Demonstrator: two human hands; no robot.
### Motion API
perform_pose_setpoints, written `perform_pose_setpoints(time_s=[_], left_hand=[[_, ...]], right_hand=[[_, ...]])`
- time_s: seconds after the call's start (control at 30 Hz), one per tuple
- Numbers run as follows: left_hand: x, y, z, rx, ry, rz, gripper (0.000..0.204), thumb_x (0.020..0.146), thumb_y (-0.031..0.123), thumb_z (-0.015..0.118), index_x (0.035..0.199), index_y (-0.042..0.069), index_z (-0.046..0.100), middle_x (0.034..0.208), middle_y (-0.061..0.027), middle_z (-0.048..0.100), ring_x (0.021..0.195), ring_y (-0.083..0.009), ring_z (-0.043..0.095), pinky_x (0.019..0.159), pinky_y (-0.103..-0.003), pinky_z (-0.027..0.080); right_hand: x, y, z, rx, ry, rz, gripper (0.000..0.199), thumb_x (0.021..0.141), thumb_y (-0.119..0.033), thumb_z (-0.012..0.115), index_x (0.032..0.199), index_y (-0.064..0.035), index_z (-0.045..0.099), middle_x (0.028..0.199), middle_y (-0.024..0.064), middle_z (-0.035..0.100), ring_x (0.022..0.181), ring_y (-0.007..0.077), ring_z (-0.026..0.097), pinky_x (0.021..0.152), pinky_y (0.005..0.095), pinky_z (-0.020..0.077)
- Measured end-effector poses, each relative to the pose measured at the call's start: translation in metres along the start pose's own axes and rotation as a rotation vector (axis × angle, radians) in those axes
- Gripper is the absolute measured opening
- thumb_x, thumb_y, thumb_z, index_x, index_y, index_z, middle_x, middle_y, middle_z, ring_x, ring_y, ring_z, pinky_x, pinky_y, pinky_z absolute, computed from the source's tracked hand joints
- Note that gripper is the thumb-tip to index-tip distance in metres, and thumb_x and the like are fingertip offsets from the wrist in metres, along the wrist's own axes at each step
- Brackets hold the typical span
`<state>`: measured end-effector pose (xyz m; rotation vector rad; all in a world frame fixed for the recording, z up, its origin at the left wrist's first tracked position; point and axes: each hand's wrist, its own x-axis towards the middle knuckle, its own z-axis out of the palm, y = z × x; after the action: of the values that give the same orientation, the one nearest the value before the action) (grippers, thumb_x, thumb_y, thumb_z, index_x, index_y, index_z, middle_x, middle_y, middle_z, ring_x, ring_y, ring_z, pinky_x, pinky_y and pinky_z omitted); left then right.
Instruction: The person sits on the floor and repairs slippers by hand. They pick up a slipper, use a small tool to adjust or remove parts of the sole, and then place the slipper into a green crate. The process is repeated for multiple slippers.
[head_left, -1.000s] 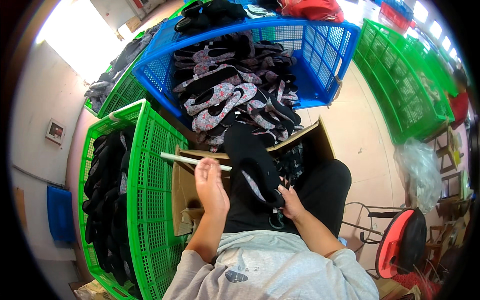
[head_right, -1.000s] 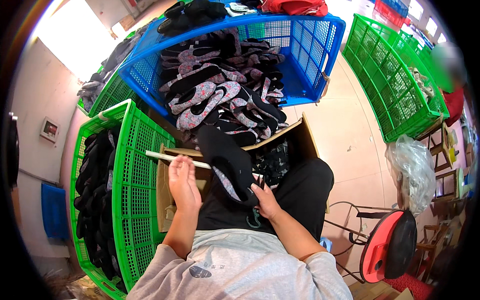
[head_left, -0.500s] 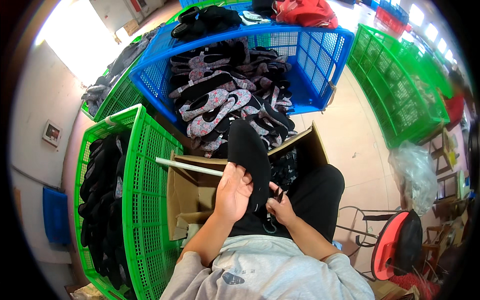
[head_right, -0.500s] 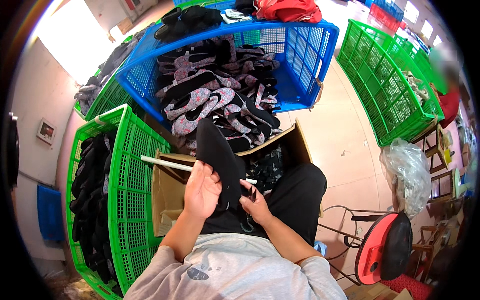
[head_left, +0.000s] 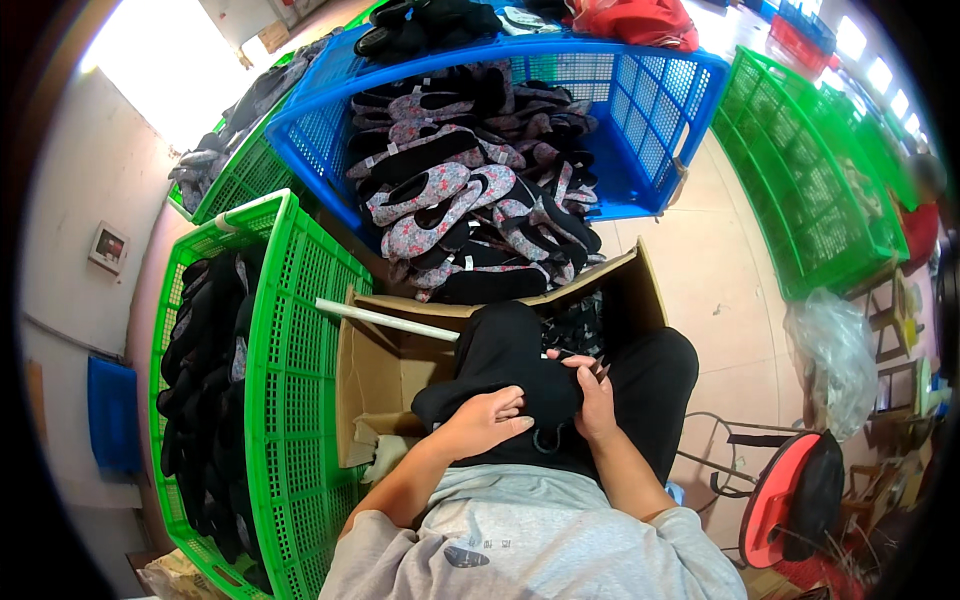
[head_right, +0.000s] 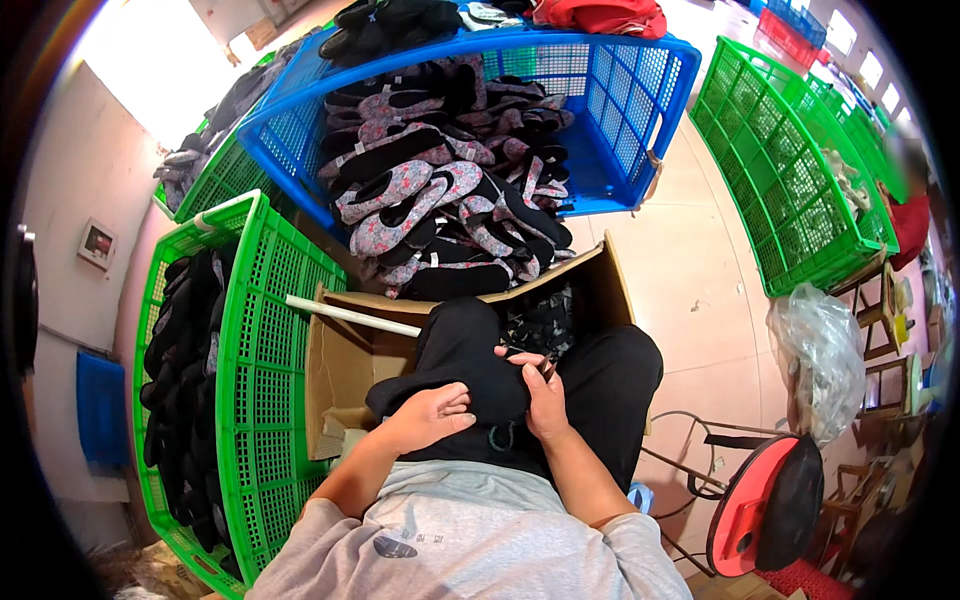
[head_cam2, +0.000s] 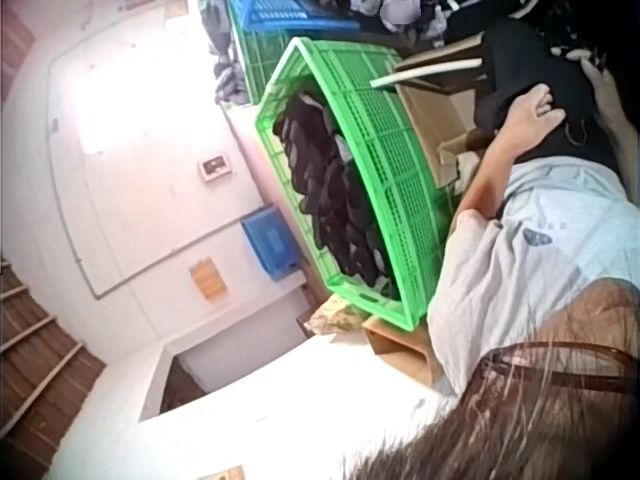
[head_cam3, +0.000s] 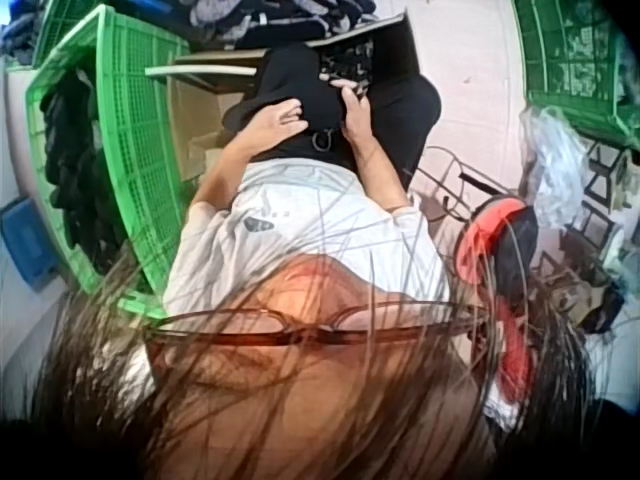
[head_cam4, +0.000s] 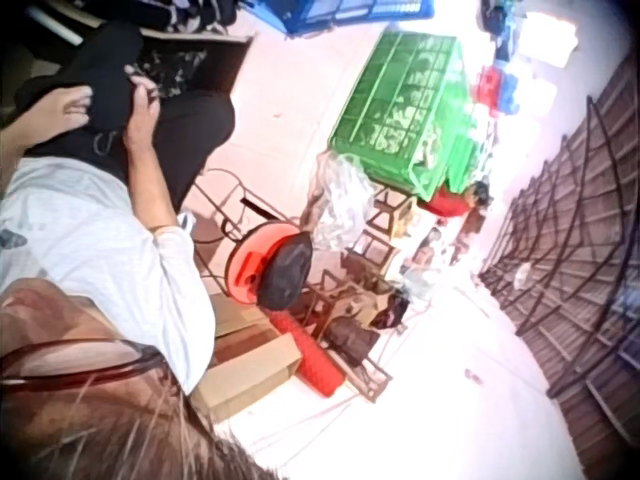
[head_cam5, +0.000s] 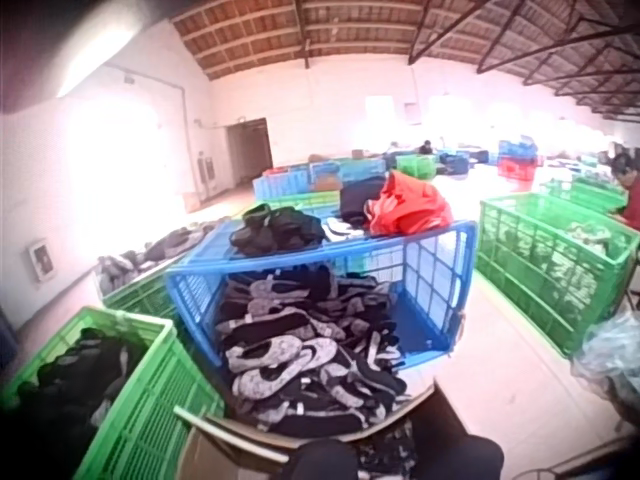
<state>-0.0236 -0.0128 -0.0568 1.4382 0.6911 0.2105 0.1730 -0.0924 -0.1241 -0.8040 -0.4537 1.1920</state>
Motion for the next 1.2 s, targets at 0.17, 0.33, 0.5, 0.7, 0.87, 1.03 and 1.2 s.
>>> perform_pose_setpoints(time_s=[0.17,0.33,0.5,0.7,0.87,1.03,1.2], left_hand=[[0.016,-0.028,0.007,-0.740,-0.056,-0.354,0.032,0.094,0.019,0.067,0.110,-0.008,0.062,0.108,-0.0059,0.065,0.098,-0.0115,0.058,0.090,-0.025,0.046],[0.030,-0.018,0.019,-0.795,-0.043,-0.376,0.039,0.096,0.022,0.065,0.119,-0.009,0.060,0.118,-0.0070,0.063,0.112,-0.0135,0.056,0.100,-0.027,0.042],[0.032,-0.022,0.020,-0.777,-0.042,-0.386,0.044,0.097,0.027,0.065,0.122,-0.009,0.059,0.123,-0.0065,0.061,0.114,-0.0138,0.055,0.103,-0.027,0.040],[0.031,-0.021,0.020,-0.785,-0.044,-0.385,0.049,0.096,0.030,0.066,0.122,-0.010,0.058,0.122,-0.0067,0.061,0.113,-0.0140,0.055,0.102,-0.027,0.040],[0.030,-0.014,0.019,-0.775,-0.034,-0.415,0.050,0.094,0.030,0.068,0.120,-0.012,0.058,0.122,-0.0081,0.061,0.114,-0.0138,0.054,0.102,-0.027,0.039],[0.029,-0.015,0.031,-0.765,0.142,-0.308,0.043,0.092,0.025,0.071,0.113,-0.011,0.062,0.113,-0.0066,0.065,0.103,-0.0134,0.059,0.095,-0.026,0.044],[0.033,-0.037,0.045,-0.671,0.307,-0.184,0.032,0.092,0.020,0.070,0.107,-0.008,0.065,0.108,-0.0064,0.066,0.098,-0.0135,0.061,0.087,-0.027,0.048]], right_hand=[[-0.002,0.006,0.001,-0.061,-0.083,-0.066,0.018,0.099,-0.013,0.051,0.105,-0.0014,0.063,0.127,0.0195,0.062,0.116,0.0232,0.058,0.105,0.0376,0.0420],[-0.005,0.008,-0.005,-0.183,-0.097,-0.140,0.018,0.099,-0.015,0.052,0.101,-0.0009,0.063,0.126,0.0211,0.062,0.117,0.0237,0.057,0.105,0.0377,0.0400],[-0.003,0.010,-0.008,-0.225,-0.101,-0.145,0.018,0.099,-0.015,0.052,0.100,-0.0007,0.063,0.125,0.0212,0.063,0.116,0.0237,0.058,0.104,0.0373,0.0400],[-0.003,0.006,-0.003,-0.220,-0.089,-0.130,0.018,0.099,-0.015,0.052,0.100,-0.0002,0.063,0.124,0.0212,0.063,0.115,0.0234,0.058,0.104,0.0370,0.0399],[-0.002,0.011,-0.008,-0.216,-0.093,-0.156,0.019,0.098,-0.014,0.053,0.102,0.0007,0.063,0.124,0.0213,0.063,0.115,0.0233,0.058,0.104,0.0369,0.0400],[-0.001,0.009,-0.001,-0.215,-0.091,-0.158,0.020,0.098,-0.015,0.055,0.107,0.0007,0.063,0.123,0.0196,0.064,0.113,0.0218,0.059,0.103,0.0362,0.0406],[-0.005,0.010,0.005,-0.324,0.153,-0.045,0.024,0.097,-0.021,0.061,0.107,0.0006,0.063,0.104,0.0045,0.064,0.095,0.0101,0.057,0.088,0.0259,0.0456]])
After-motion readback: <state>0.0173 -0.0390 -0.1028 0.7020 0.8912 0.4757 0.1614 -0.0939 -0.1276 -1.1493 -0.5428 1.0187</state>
